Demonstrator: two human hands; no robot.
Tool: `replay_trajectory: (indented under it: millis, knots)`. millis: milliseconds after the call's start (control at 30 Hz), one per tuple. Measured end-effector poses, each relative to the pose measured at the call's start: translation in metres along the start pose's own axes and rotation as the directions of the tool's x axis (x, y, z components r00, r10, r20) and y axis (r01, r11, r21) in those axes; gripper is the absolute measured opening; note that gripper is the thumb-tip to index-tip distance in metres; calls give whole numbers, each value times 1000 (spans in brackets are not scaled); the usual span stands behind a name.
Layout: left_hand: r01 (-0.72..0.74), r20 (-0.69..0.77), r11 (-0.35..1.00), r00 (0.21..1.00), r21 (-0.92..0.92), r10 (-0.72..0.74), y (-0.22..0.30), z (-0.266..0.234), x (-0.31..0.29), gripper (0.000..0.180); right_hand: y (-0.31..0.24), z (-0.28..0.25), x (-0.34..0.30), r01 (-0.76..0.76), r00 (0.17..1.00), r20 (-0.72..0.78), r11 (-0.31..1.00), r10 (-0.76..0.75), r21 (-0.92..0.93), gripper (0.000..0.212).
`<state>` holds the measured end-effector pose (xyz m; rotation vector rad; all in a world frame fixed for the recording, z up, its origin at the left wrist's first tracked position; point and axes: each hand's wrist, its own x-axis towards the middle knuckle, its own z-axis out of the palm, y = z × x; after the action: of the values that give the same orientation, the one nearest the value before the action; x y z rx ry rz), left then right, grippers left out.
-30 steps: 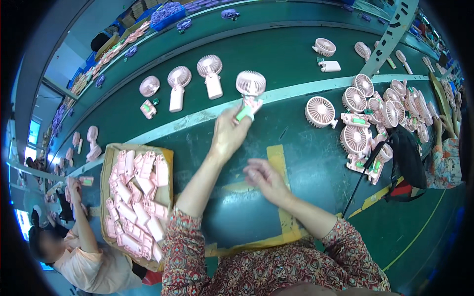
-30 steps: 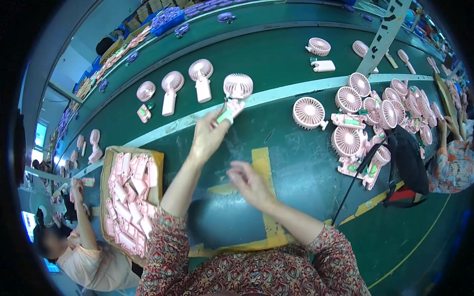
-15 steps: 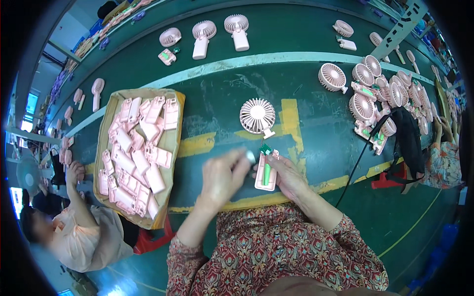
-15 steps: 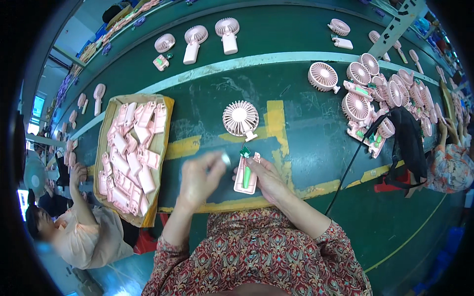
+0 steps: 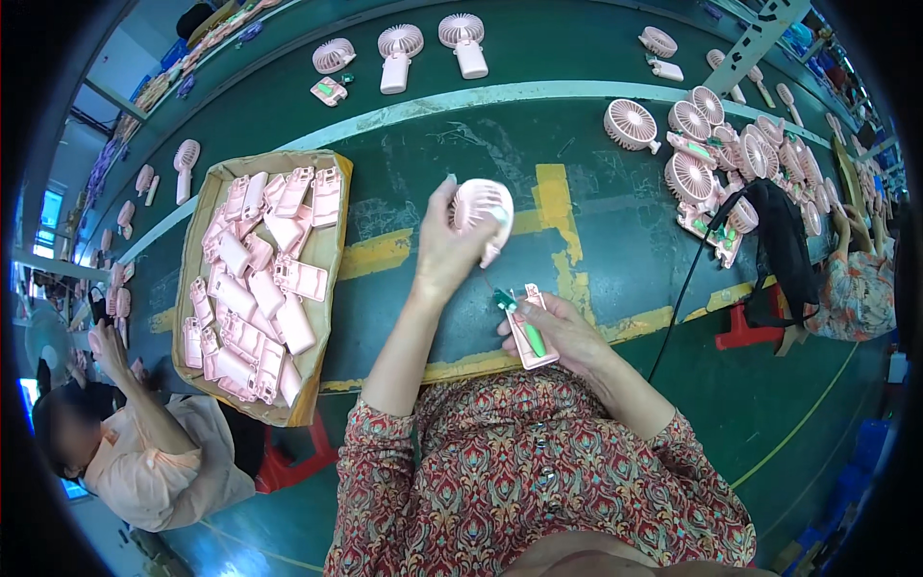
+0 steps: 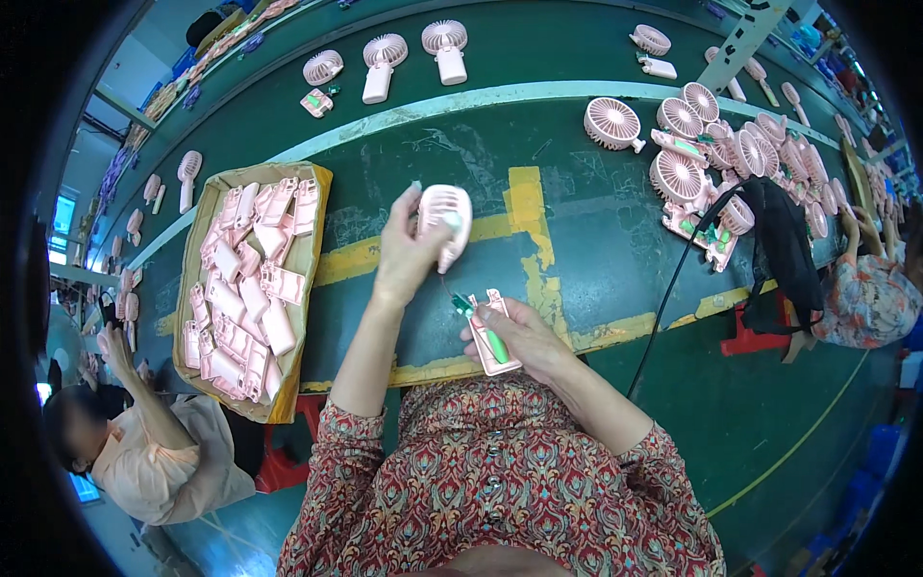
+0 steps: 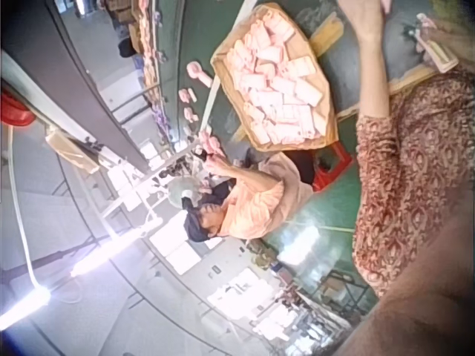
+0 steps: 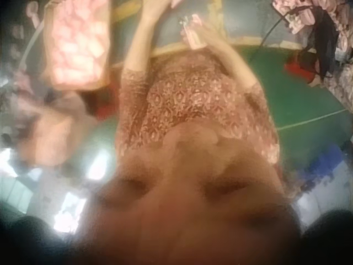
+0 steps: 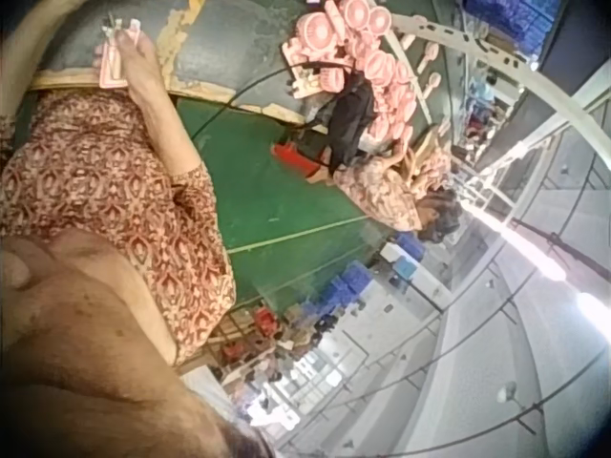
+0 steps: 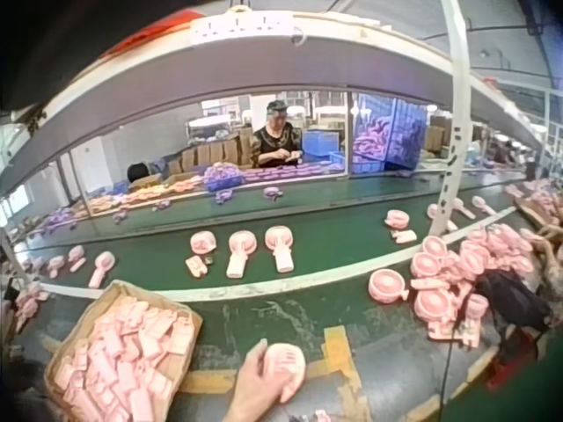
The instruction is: The person assembles mini fans by hand, placing a battery into a fan casing and then inspecting the completed fan.
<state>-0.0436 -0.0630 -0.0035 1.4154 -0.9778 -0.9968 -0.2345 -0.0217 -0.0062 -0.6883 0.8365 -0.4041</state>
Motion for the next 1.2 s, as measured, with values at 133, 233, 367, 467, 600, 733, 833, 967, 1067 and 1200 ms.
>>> replay_trajectory:
  millis: [133, 233, 367, 467, 600, 733, 833, 967, 1067, 1200]
  knots:
    - [259, 221, 437, 966, -861, -137, 5, -5, -26, 52, -10, 5, -1, 6, 999, 39, 999, -5, -32, 28]
    - [321, 280, 332, 945, -887, -166, -1, -6, -41, 61, -16, 8, -1, 22, 999, 29, 993, -19, -114, 30]
    - [316, 262, 396, 947, -862, -184, 7, 0, -50, 57, -17, 7, 1, 5, 999, 51, 969, 8, -246, 31]
    - [348, 231, 457, 928, -818, -293, 13, 2, -52, 42, -17, 9, 0, 5, 998, 63, 961, 13, -275, 30]
    - [239, 106, 615, 964, -751, -245, 21, 10, -55, 35, -17, 15, 0, 52, 997, 71, 973, -37, -224, 28]
    - [169, 54, 701, 982, -692, -184, 8, 10, -53, 35, -18, 14, 1, 44, 996, 80, 981, -29, -191, 25]
    - [193, 94, 704, 980, -684, -177, 7, 10, -58, 35, -14, 12, 3, 112, 992, 71, 987, -105, -112, 20]
    - [184, 74, 707, 980, -683, -184, -4, 12, -60, 35, -14, 7, 6, 64, 997, 55, 994, -59, -91, 20]
    - [193, 73, 692, 977, -696, -199, -9, 15, -60, 34, -13, 7, 5, 115, 991, 72, 991, -110, -69, 21]
    - [194, 75, 684, 977, -703, -200, -12, 15, -61, 35, -9, 7, 7, 189, 981, 46, 979, -186, -74, 24]
